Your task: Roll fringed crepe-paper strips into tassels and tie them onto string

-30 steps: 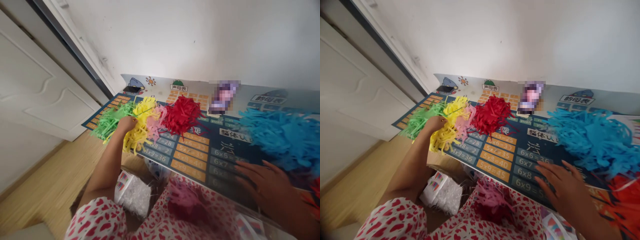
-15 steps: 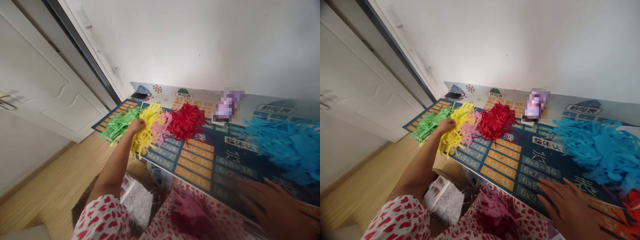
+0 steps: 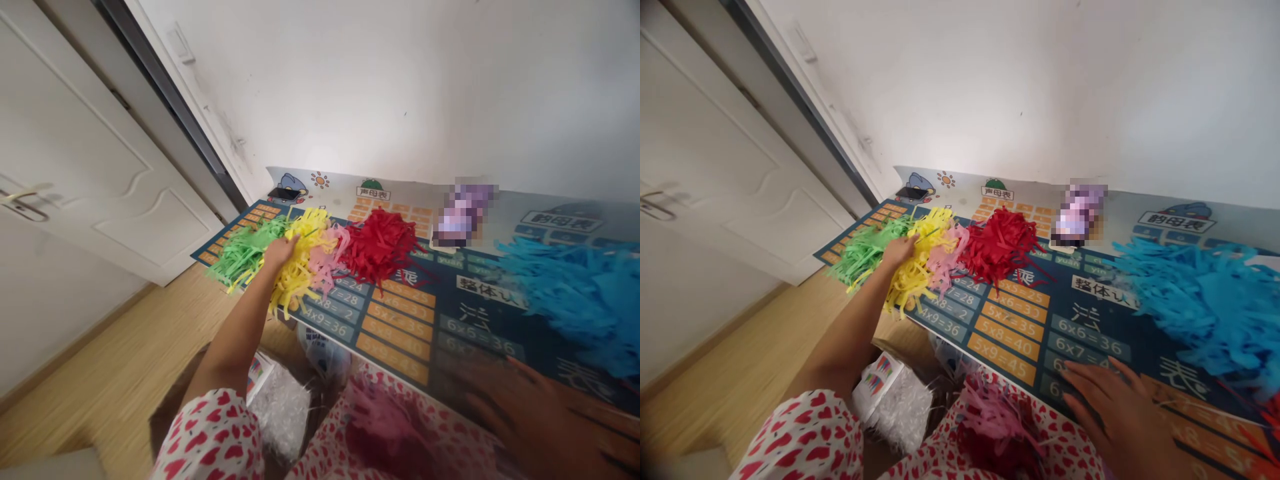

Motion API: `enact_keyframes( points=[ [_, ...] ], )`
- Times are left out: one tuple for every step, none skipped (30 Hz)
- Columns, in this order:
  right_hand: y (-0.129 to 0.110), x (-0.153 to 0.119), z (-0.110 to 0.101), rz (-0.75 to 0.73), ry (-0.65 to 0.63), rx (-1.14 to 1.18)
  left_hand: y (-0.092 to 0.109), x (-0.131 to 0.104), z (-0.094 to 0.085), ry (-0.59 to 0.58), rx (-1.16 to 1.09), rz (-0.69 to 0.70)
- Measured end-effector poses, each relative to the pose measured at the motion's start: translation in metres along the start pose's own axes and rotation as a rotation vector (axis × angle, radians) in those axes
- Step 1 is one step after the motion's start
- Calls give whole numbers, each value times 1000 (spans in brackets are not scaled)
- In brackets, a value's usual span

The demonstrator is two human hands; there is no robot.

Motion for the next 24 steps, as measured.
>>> enact_keyframes(
  points=[
    [-2, 1, 1, -5, 0, 9, 5, -2, -1, 22, 40, -16],
    [-3, 2, 1, -6, 2, 13, 11, -3, -1, 40, 82, -27],
    [-4, 1, 1, -11, 1, 12, 16, -5, -2, 55, 122, -34],
    [-4, 1, 1, -14, -2, 5, 21, -7, -2, 69, 157, -34],
    [-4, -1, 2, -13, -6, -6, 24, -8, -3, 77, 188, -32],
    [-4, -2, 2, -7, -11, -19, 27, -9, -3, 80, 215, -30],
    [-4, -4, 2, 0, -12, -29, 29, -10, -4, 79, 238, -28],
    [-3, -6, 2, 5, -11, -34, 29, -11, -5, 76, 255, -25],
    [-4, -7, 1, 6, -6, -31, 30, -11, -6, 74, 268, -23],
    [-4, -7, 1, 5, 1, -24, 30, -12, -7, 76, 277, -20],
    [-6, -7, 1, 2, 9, -17, 30, -13, -8, 82, 284, -19],
    [-8, -6, 1, 2, 14, -11, 30, -14, -8, 92, 288, -20],
    [-10, -5, 0, 10, 16, -11, 31, -15, -8, 104, 290, -22],
    [-13, -2, 0, 20, 14, -14, 33, -15, -8, 112, 290, -24],
    [-16, 0, -1, 27, 12, -20, 35, -15, -7, 116, 287, -27],
    [-19, 3, -2, 30, 11, -26, 36, -14, -6, 114, 280, -30],
    [-22, 5, -3, 27, 9, -28, 38, -13, -5, 107, 269, -35],
    [-24, 7, -4, 17, 6, -29, 39, -12, -5, 95, 252, -43],
    [-26, 7, -4, 6, 5, -28, 38, -10, -5, 81, 229, -52],
    [-27, 7, -5, -7, 9, -27, 37, -9, -6, 66, 199, -63],
    [-27, 6, -6, -14, 14, -28, 34, -7, -8, 48, 163, -74],
    [-26, 3, -6, -17, 18, -31, 30, -5, -11, 33, 119, -84],
    [-25, 1, -6, -15, 22, -37, 25, -3, -15, 22, 68, -91],
    [-23, -2, -6, -9, 29, -44, 20, -1, -20, 19, 9, -96]
  ],
)
Point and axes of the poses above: each hand's wrist, its own x-axis towards the middle knuckle, its own z-axis out of the palm, y = z × x, the point moved 2 cm from there along x, towards the middle knuckle, and after that the axes turned 11 degrees about x, right-handed, at the moved point
